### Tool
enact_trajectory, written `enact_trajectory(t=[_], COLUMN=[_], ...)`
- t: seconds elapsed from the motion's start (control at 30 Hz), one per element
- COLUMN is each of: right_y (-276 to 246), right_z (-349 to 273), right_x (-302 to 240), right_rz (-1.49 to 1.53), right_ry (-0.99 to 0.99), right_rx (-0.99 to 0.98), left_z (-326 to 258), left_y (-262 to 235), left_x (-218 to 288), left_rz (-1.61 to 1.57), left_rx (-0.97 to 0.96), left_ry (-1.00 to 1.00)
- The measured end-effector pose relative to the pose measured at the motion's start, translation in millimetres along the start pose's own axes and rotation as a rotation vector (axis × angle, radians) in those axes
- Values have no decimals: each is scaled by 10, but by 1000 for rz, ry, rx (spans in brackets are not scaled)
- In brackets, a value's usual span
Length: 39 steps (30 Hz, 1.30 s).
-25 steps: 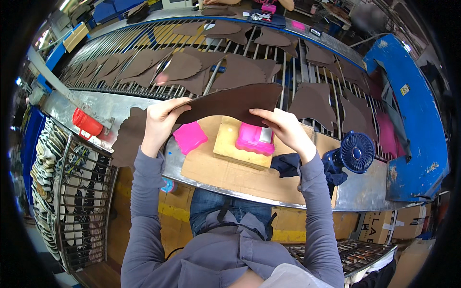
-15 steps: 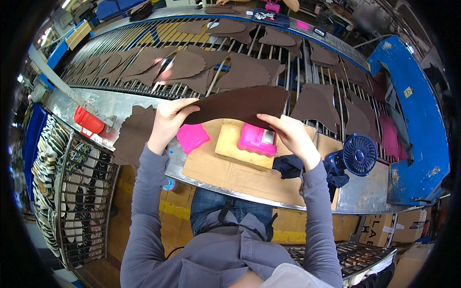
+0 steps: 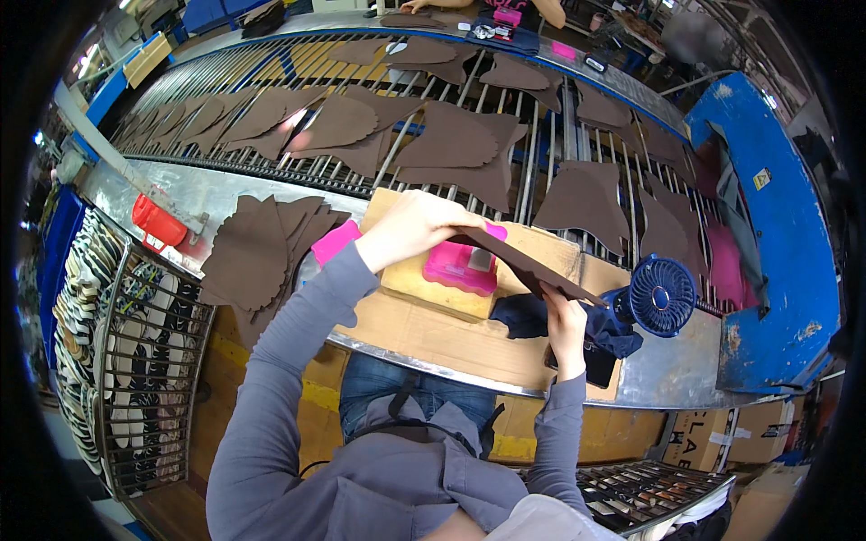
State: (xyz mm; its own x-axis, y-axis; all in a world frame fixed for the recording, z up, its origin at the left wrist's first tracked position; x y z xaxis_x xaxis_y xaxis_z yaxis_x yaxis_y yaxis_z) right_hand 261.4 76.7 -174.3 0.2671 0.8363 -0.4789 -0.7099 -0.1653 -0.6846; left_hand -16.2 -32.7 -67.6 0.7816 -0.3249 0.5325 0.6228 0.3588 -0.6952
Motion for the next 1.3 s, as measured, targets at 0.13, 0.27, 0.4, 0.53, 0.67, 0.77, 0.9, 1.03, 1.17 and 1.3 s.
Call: enact_trajectory(t=[0.13, 0.27, 0.4, 0.53, 0.67, 0.77, 0.9, 1.03, 1.17, 1.3], right_y=[-240, -627, -1034, -1415, -1844, -2058, -2110, -1880, -1712, -1205], right_z=[-78, -151, -178, -164, 36, 588, 1349, 2145, 2780, 3030], right_x=[-46, -32, -139, -225, -445, -904, -1506, -1333, -291, 1362], right_rz=[-5, -67, -189, -185, -246, -245, -633, -708, -563, -170], right_ry=[41, 60, 37, 166, -106, -209, -341, -391, 0, 167], right_rx=[91, 100, 82, 29, 398, 524, 59, 231, 444, 712], left_z=[180, 390, 513, 685, 886, 1016, 1228, 1361, 870, -310], left_y=[258, 408, 596, 655, 566, 379, 60, -727, -1234, -1417], left_x=[44, 189, 249, 410, 594, 766, 813, 792, 288, -885], left_rz=[39, -34, -127, -254, -234, 35, 305, 359, 222, -293], left_rx=[-32, -77, -132, -158, -103, 18, 144, 474, 629, 683], left_ry=[58, 99, 110, 105, 144, 299, 412, 410, 33, -394])
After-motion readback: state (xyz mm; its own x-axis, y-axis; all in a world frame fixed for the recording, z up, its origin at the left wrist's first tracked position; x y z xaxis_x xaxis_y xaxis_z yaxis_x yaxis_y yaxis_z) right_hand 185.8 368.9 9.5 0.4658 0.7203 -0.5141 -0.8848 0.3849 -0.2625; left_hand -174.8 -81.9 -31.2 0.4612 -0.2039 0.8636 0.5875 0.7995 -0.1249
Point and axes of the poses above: each hand's wrist, its own z-axis towards the middle knuckle, its own y-axis out of the palm, x = y × z, the point moved 4 cm from there along z, towards the middle knuckle, and after that the axes turned 2 degrees about -y, right-handed, at the moved point
